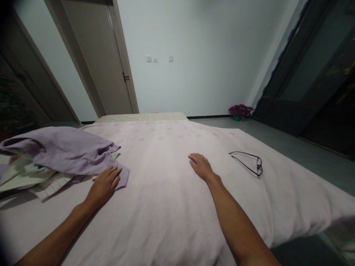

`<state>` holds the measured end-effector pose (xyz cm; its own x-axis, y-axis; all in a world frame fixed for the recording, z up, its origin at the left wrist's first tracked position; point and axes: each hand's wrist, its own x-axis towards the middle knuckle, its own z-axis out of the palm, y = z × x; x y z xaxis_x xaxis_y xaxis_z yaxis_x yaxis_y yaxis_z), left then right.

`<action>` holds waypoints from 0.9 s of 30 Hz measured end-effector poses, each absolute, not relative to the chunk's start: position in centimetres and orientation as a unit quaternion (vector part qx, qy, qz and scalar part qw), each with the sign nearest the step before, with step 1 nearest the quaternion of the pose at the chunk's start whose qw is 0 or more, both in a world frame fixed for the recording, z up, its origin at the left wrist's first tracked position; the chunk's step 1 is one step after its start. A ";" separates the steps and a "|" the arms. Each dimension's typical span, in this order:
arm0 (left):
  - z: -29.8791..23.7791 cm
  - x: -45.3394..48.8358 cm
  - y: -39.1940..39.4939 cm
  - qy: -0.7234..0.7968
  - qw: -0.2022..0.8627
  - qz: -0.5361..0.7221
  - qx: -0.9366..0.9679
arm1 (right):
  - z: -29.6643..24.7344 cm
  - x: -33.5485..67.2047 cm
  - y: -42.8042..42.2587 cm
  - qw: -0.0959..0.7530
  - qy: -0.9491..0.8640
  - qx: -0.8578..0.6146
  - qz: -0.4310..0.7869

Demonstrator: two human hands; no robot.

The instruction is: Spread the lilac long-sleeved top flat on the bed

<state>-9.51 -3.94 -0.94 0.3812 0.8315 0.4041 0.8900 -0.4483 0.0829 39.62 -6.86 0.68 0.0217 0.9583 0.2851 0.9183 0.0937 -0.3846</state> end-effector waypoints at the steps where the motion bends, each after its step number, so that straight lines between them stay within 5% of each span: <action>1: -1.0 -9.5 -4.0 -0.517 0.074 -0.195 -0.830 | 0.7 39.7 -6.8 0.247 -0.697 -0.672 0.039; 27: -0.9 -9.4 -4.4 -0.515 0.060 -0.197 -0.832 | 0.1 40.5 -6.0 0.245 -0.707 -0.663 -0.021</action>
<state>-9.35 -4.41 -0.91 0.3926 0.8329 0.3900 0.8801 -0.4633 0.1037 40.47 -5.98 0.14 -0.0010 0.9273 0.3743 0.9482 0.1198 -0.2944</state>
